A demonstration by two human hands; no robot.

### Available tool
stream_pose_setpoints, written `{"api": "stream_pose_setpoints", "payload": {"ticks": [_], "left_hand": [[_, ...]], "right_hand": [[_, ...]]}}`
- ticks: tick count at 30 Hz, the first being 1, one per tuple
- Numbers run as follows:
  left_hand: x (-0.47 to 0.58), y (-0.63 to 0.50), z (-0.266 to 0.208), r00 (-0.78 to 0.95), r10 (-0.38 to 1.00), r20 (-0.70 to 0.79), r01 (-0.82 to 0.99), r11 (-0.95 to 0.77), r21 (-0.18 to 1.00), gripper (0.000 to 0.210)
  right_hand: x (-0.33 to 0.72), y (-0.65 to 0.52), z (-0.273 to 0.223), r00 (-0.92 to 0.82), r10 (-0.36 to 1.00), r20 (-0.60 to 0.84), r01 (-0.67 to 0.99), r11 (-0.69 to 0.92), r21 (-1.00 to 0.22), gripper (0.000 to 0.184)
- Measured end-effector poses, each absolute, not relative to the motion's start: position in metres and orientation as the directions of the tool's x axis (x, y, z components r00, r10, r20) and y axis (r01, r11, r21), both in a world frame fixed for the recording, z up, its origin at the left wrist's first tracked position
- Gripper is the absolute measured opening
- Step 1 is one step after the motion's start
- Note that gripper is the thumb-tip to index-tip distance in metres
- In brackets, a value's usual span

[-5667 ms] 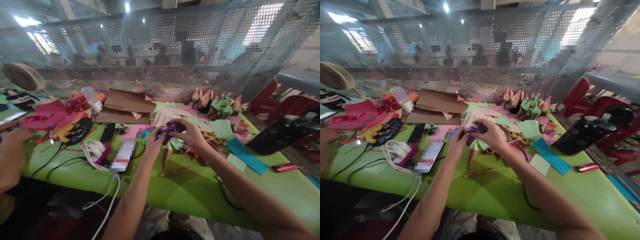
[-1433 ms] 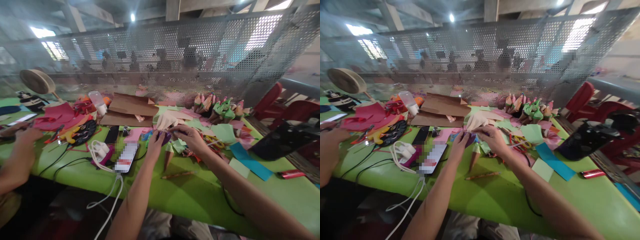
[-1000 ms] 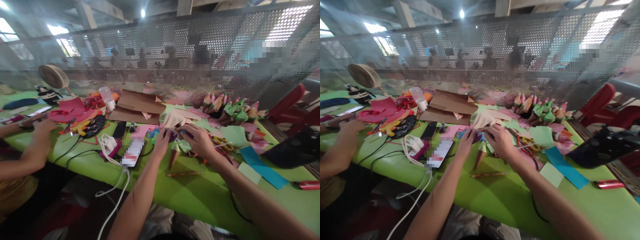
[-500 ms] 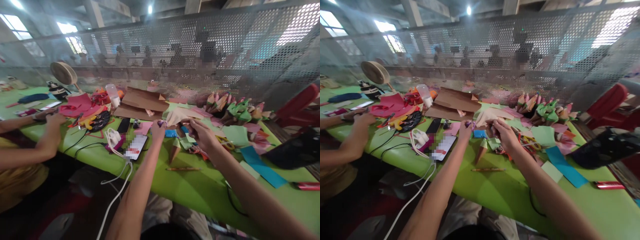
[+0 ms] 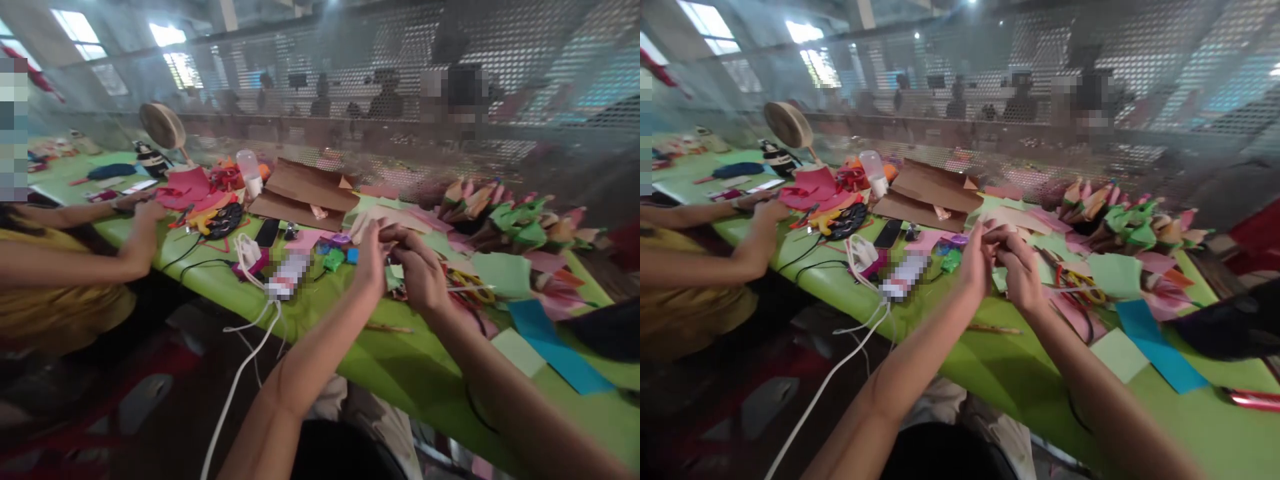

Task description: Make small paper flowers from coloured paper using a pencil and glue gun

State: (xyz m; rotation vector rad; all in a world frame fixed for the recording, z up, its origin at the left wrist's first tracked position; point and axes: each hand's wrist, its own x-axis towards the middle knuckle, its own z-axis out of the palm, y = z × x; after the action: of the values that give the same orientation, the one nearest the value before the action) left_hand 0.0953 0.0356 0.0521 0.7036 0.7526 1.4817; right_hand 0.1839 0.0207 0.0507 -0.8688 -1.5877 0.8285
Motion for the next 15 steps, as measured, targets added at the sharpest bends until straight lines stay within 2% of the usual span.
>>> {"api": "stream_pose_setpoints", "payload": {"ticks": [2,4,7,10,13,15], "left_hand": [[0.104,0.032,0.062,0.028,0.996,-0.082,-0.766,0.074,0.638,0.044],[0.103,0.033,0.069,0.038,0.995,-0.091,-0.822,0.083,0.563,0.052],[0.090,0.039,0.074,0.010,1.000,-0.029,-0.801,0.026,0.598,0.062],[0.081,0.043,0.074,0.029,0.999,0.019,-0.761,0.009,0.648,0.062],[0.083,0.039,0.077,0.000,1.000,0.008,-0.798,-0.005,0.603,0.054],[0.087,0.034,0.083,-0.028,0.997,-0.068,-0.835,0.014,0.549,0.050]], "right_hand": [[0.184,0.014,0.050,-0.158,0.792,0.590,0.179,0.610,-0.772,0.033],[0.181,0.007,0.047,-0.200,0.723,0.661,0.169,0.690,-0.704,0.039],[0.171,-0.004,0.044,-0.284,0.690,0.666,0.120,0.715,-0.689,0.048],[0.163,-0.010,0.043,-0.351,0.707,0.614,0.119,0.684,-0.720,0.057],[0.162,-0.009,0.044,-0.374,0.729,0.574,0.104,0.648,-0.755,0.064],[0.163,-0.005,0.045,-0.373,0.738,0.563,0.094,0.634,-0.768,0.068]]}}
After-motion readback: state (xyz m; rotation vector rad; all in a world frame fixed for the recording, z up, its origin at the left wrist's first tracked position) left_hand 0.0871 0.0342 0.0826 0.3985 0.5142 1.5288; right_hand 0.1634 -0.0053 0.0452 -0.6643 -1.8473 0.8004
